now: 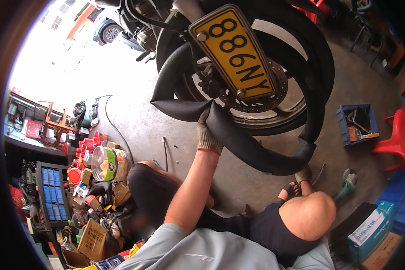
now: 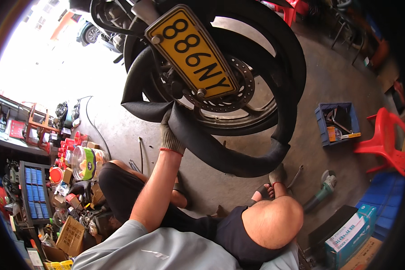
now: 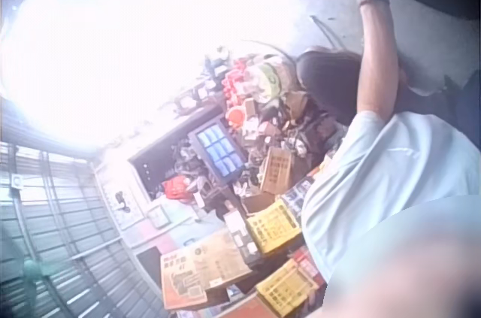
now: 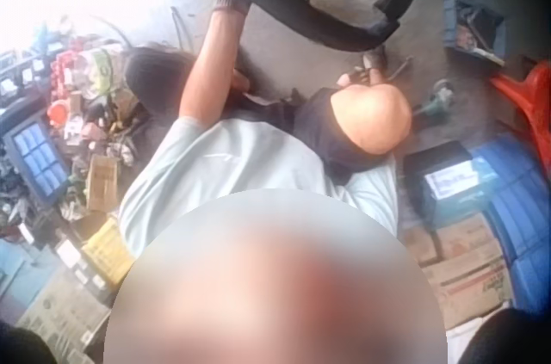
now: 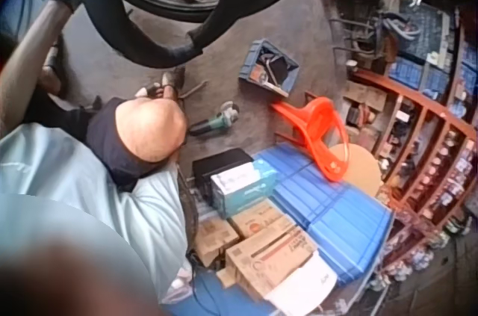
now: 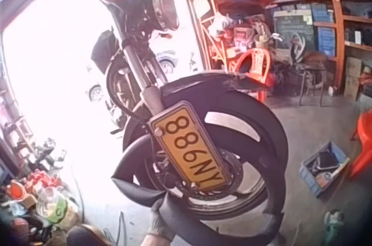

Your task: Patching a motorcycle inner tube using an angle grinder to roughen the surface and applying a patch.

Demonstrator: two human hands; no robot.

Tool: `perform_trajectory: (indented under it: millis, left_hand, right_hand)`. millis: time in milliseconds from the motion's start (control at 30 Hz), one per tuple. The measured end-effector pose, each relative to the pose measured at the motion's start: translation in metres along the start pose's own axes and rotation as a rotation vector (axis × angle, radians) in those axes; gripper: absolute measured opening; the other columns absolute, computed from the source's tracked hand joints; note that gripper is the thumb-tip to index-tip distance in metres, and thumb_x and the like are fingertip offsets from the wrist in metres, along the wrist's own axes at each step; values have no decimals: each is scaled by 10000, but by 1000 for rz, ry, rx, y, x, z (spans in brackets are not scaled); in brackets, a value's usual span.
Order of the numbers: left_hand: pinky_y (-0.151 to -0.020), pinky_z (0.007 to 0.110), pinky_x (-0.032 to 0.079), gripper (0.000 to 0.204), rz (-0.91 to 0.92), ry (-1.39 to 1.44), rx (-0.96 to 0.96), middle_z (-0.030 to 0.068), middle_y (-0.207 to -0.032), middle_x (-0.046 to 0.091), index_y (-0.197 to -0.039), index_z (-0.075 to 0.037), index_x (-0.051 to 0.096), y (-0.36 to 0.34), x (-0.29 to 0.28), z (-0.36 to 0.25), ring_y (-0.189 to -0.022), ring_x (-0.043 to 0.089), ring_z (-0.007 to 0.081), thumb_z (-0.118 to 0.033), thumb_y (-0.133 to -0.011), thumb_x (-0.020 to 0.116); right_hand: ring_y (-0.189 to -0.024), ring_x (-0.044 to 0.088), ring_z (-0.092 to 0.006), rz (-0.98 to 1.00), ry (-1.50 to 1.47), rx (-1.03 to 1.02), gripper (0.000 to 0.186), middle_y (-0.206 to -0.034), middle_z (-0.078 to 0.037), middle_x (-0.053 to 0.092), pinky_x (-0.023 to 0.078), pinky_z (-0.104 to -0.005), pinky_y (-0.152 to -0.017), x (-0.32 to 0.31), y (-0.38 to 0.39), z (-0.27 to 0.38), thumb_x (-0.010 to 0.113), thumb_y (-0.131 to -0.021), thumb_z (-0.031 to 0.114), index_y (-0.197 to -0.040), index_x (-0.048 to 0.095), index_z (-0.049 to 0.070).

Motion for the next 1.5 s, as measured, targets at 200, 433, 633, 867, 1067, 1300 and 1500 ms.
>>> perform_trajectory:
  millis: [200,433,633,867,1067,1300,1500]
  left_hand:
    - [-824,416,556,358,-19,120,-53,164,-998,662,-1143,3,587,-12,18,7,-887,655,297,-242,-886,545]
    - [-768,427,572,335,-110,199,-97,154,-944,669,-1123,1,604,-6,25,7,-809,666,297,-238,-900,532]
    - [-789,417,570,326,-160,164,-146,141,-956,684,-1108,10,615,-15,15,10,-826,670,288,-220,-886,551]
    - [-742,442,577,307,-218,136,-221,134,-929,681,-1093,6,622,-13,12,11,-779,671,277,-219,-891,565]
    - [-782,413,573,283,-260,185,-193,137,-943,683,-1090,11,622,-5,10,6,-801,674,268,-184,-896,556]
    - [-787,394,567,281,-371,155,-133,147,-963,683,-1097,25,622,8,-4,0,-817,675,258,-153,-891,552]
    - [-684,396,573,283,-565,48,-84,171,-926,662,-1078,67,595,6,-74,17,-744,674,273,-99,-851,562]
  right_hand:
    - [-448,430,-138,83,-499,126,124,-654,-19,532,332,-303,-387,-60,-10,16,615,-818,-7,-844,585,110]
    - [-535,492,-71,0,-617,-307,70,-685,46,554,388,-231,-499,-182,26,250,651,-893,171,-910,644,103]
    - [-592,539,-88,220,-423,-356,92,-747,-10,574,448,-215,-550,-156,88,386,597,-887,106,-953,614,45]
    - [-783,634,-136,557,-212,-300,165,-943,-96,672,486,-251,-714,-71,119,386,576,-845,107,-974,618,13]
    - [-943,568,-99,1000,139,-296,191,-1051,-39,635,443,-231,-805,-21,164,372,632,-795,46,-983,647,18]
    - [-881,551,-84,1061,211,-276,180,-970,-1,615,446,-225,-783,-13,173,366,633,-796,24,-976,647,26]
    - [-890,562,-90,1135,247,-138,169,-966,-10,624,458,-237,-797,-4,181,362,618,-811,37,-977,648,22]
Point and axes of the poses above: each hand's wrist, its own y-axis away from the middle knuckle, its own x-axis out of the palm, z = x × y, the point moved 6 cm from there along -y, towards the middle knuckle
